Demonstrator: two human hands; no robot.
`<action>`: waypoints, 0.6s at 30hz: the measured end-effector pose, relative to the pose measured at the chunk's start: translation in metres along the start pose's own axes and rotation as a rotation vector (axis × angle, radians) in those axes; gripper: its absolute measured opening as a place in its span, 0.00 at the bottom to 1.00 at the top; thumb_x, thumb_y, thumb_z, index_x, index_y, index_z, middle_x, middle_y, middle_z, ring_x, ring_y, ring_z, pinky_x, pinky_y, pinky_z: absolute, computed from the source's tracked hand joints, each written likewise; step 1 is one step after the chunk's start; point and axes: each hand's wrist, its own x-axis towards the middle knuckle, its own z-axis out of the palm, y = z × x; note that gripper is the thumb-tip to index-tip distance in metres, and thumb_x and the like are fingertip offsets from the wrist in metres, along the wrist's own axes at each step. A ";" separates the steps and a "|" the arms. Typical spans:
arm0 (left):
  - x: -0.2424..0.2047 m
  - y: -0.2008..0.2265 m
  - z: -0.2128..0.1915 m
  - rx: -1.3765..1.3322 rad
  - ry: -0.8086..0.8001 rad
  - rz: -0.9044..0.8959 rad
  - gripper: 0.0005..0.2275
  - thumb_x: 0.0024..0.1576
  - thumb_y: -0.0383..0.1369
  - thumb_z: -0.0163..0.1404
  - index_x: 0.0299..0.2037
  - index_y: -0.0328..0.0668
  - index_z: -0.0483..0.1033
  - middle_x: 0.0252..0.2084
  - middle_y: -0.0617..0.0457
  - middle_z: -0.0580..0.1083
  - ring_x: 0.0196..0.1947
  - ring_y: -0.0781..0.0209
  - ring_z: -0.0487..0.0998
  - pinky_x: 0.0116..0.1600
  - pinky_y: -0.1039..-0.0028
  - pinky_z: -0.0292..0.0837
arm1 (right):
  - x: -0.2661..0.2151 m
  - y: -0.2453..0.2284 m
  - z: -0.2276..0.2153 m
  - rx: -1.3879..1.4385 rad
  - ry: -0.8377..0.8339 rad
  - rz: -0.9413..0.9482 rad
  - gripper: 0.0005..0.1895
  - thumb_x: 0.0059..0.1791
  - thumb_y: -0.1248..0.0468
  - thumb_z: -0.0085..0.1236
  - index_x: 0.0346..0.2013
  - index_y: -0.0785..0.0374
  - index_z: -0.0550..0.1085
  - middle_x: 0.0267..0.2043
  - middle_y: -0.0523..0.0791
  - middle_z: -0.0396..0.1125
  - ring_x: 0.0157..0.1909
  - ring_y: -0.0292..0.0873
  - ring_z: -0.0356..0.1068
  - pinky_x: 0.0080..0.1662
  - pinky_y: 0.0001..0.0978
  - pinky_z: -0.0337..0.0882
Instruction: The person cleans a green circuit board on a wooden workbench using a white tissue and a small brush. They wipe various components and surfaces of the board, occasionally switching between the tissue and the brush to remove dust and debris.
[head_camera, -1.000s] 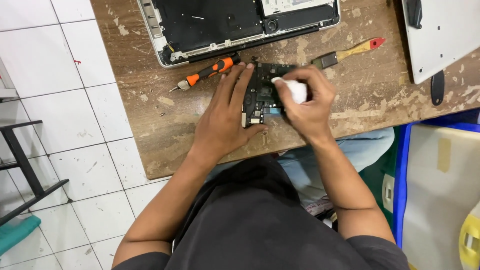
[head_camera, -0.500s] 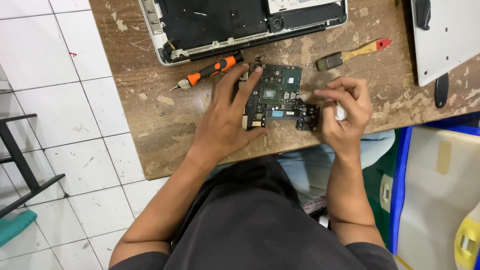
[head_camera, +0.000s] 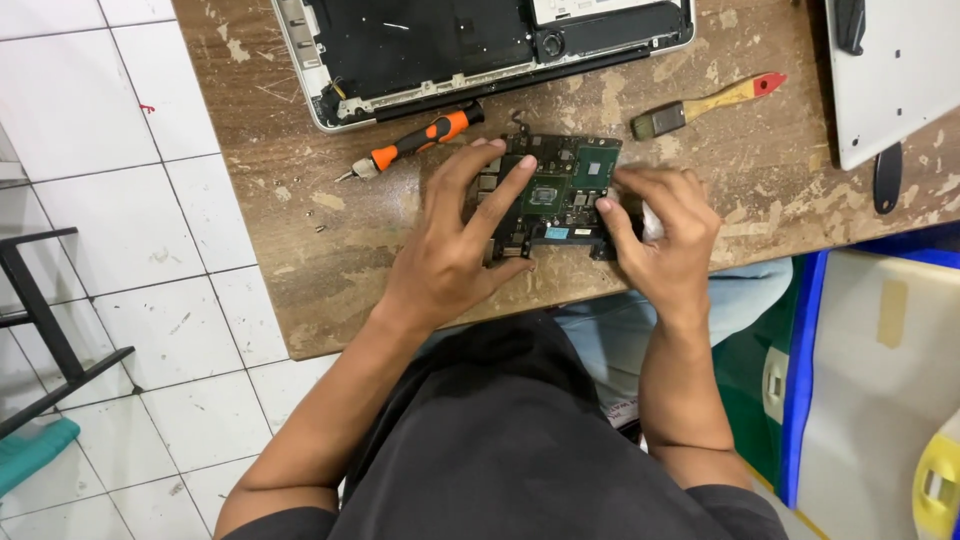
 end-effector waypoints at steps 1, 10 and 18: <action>0.001 0.000 -0.001 0.000 0.001 0.000 0.56 0.40 0.31 0.83 0.81 0.50 0.60 0.75 0.36 0.61 0.79 0.30 0.60 0.82 0.41 0.61 | -0.001 0.001 0.001 0.000 0.000 -0.001 0.10 0.58 0.68 0.72 0.52 0.71 0.83 0.43 0.55 0.76 0.54 0.65 0.77 0.50 0.51 0.71; 0.004 0.006 -0.004 -0.041 0.002 0.012 0.56 0.40 0.31 0.83 0.81 0.47 0.61 0.75 0.37 0.59 0.79 0.30 0.59 0.82 0.42 0.63 | -0.001 -0.003 0.002 0.184 0.014 0.102 0.09 0.55 0.71 0.74 0.48 0.72 0.83 0.35 0.52 0.74 0.48 0.59 0.78 0.46 0.47 0.70; 0.019 0.017 0.005 -0.276 0.182 -0.355 0.30 0.66 0.43 0.62 0.73 0.43 0.62 0.59 0.42 0.70 0.55 0.42 0.78 0.56 0.53 0.81 | -0.002 -0.004 0.005 0.319 0.093 0.100 0.08 0.54 0.72 0.74 0.45 0.73 0.83 0.33 0.52 0.74 0.38 0.50 0.73 0.46 0.41 0.69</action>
